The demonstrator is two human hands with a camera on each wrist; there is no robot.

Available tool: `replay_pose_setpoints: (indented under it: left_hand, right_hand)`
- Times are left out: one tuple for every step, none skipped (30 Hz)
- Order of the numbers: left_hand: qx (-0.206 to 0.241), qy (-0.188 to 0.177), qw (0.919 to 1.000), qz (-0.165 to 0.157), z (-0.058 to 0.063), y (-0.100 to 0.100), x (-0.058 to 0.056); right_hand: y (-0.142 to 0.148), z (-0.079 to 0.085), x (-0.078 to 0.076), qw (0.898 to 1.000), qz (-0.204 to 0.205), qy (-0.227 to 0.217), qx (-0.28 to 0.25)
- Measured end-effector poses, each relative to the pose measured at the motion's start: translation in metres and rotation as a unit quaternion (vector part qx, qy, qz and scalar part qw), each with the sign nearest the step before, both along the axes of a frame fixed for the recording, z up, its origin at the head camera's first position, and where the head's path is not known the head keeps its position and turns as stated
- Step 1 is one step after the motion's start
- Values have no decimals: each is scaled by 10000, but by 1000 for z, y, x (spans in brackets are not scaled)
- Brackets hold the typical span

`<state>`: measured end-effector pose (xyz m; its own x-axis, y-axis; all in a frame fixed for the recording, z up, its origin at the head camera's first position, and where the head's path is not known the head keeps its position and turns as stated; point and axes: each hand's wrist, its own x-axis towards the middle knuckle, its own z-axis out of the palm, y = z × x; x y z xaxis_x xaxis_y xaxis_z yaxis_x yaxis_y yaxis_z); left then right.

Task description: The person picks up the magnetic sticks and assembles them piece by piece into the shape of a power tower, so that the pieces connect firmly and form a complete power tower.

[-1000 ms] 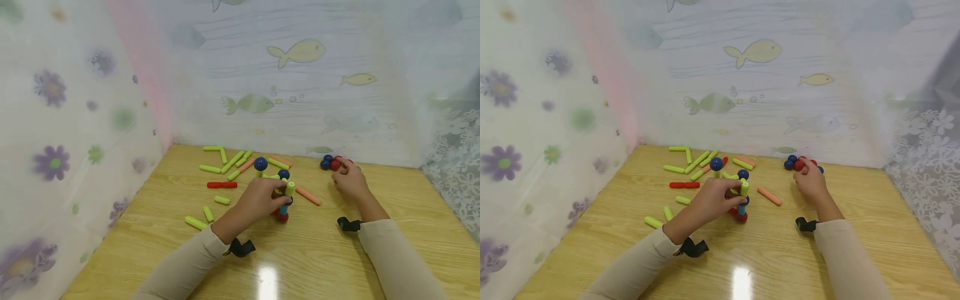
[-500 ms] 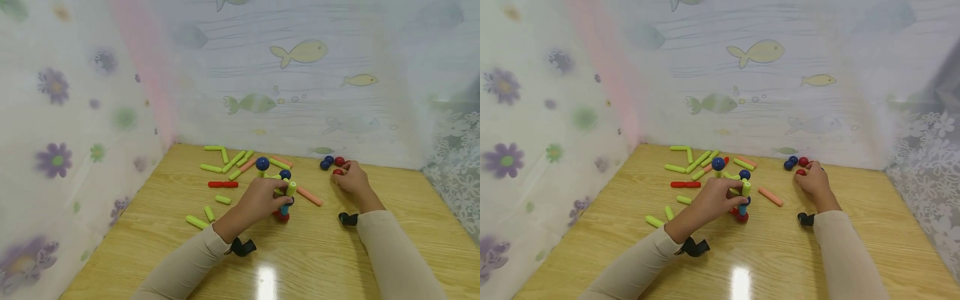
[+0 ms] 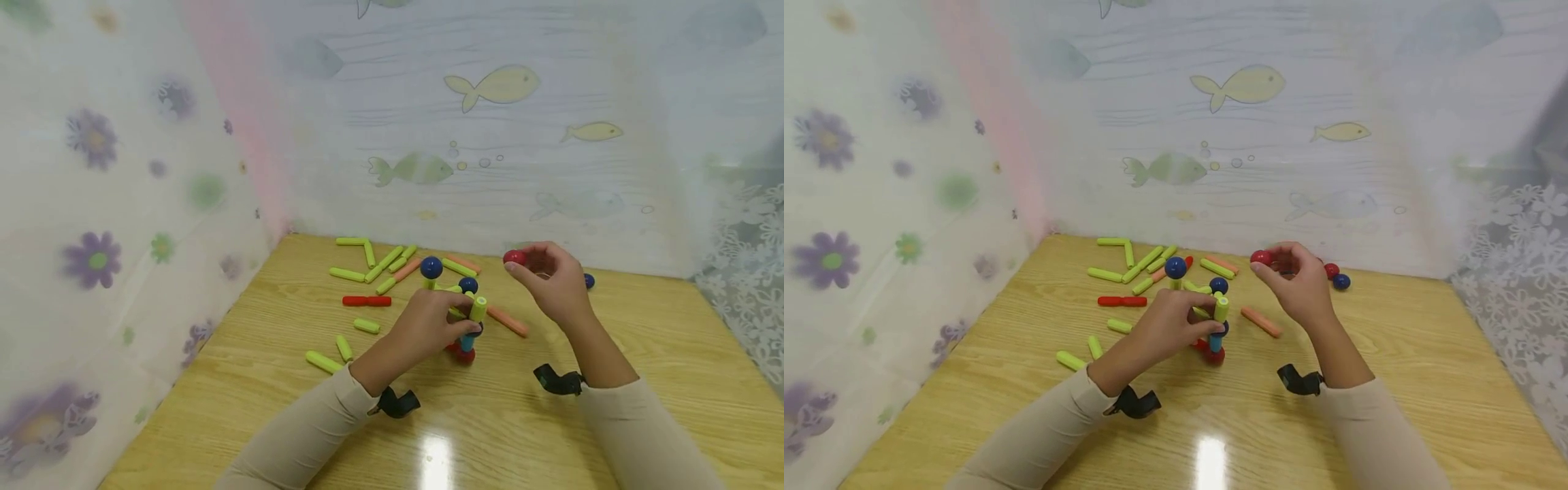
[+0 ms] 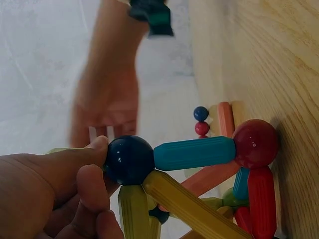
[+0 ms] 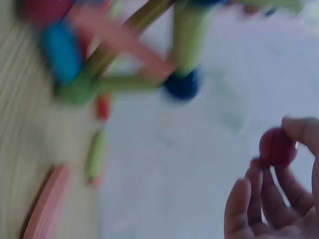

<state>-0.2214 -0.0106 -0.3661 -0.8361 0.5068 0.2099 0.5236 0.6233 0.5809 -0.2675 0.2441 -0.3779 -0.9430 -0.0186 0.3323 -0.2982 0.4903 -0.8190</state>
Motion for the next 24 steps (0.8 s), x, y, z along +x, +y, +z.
replay_pose_setpoints:
  left_hand:
    - [19, -12, 10000, -16, 0, 0, 0]
    - [29, -7, 10000, -27, -1, 0, -1]
    - [53, -3, 10000, -45, -1, 0, -1]
    - [69, 14, 10000, -55, -1, 0, -1]
    - [87, 31, 9999, -71, -1, 0, -1]
    - [104, 56, 9999, -84, -2, 0, -1]
    - [109, 85, 9999, -94, -2, 0, -2]
    - [106, 124, 9998, -104, -2, 0, -2]
    - [100, 172, 9997, -110, -2, 0, -2]
    - [90, 214, 9997, -110, -3, 0, -2]
    - [82, 262, 9995, -121, -3, 0, -2]
    - [85, 302, 9994, -132, -3, 0, -2]
    - [96, 325, 9993, -151, -4, 0, -3]
    - [105, 352, 9992, -166, -4, 0, -2]
    - [126, 363, 9991, -178, -5, 0, -2]
    - [159, 348, 9991, -194, -5, 0, -2]
    - [172, 349, 9991, -195, -5, -1, -2]
    - [179, 360, 9990, -182, -5, -1, -2]
    - [182, 383, 9990, -166, -5, -1, -1]
    - [171, 412, 9989, -138, -5, -1, -1]
    - [148, 459, 9988, -111, -5, -1, 0]
    - [119, 502, 9986, -83, -4, -1, 0]
    - [91, 553, 9984, -64, -4, -1, 0]
    - [70, 599, 9982, -58, -4, -1, 0]
  right_hand:
    - [-5, 5, 8, 9989, 307, 260, -221]
    - [-10, 8, 15, 9957, 645, 513, -417]
    - [-14, 11, 22, 9914, 943, 708, -565]
    - [-18, 12, 28, 9860, 1244, 899, -647]
    - [-20, 13, 33, 9805, 1504, 1052, -699]
    - [-23, 13, 37, 9759, 1706, 1164, -708]
    - [-25, 14, 41, 9723, 1861, 1223, -712]
    - [-27, 13, 43, 9706, 1954, 1233, -679]
    - [-28, 13, 45, 9702, 1997, 1221, -620]
    - [-30, 12, 46, 9706, 2016, 1194, -559]
    - [-31, 12, 47, 9715, 2006, 1151, -512]
    - [-32, 11, 48, 9727, 1988, 1107, -451]
    - [-32, 11, 48, 9737, 1975, 1069, -394]
    - [-31, 10, 48, 9736, 2000, 1048, -331]
    - [-30, 10, 48, 9726, 2061, 1025, -322]
    - [-29, 9, 47, 9701, 2174, 1010, -389]
    - [-28, 8, 45, 9675, 2293, 960, -453]
    - [-26, 6, 43, 9654, 2408, 881, -478]
    - [-25, 3, 41, 9634, 2516, 803, -452]
    - [-24, -1, 38, 9614, 2630, 691, -427]
    - [-24, -6, 36, 9601, 2714, 546, -392]
    - [-23, -11, 33, 9586, 2800, 379, -346]
    - [-23, -16, 31, 9575, 2869, 206, -233]
    - [-22, -21, 29, 9564, 2917, 90, -82]
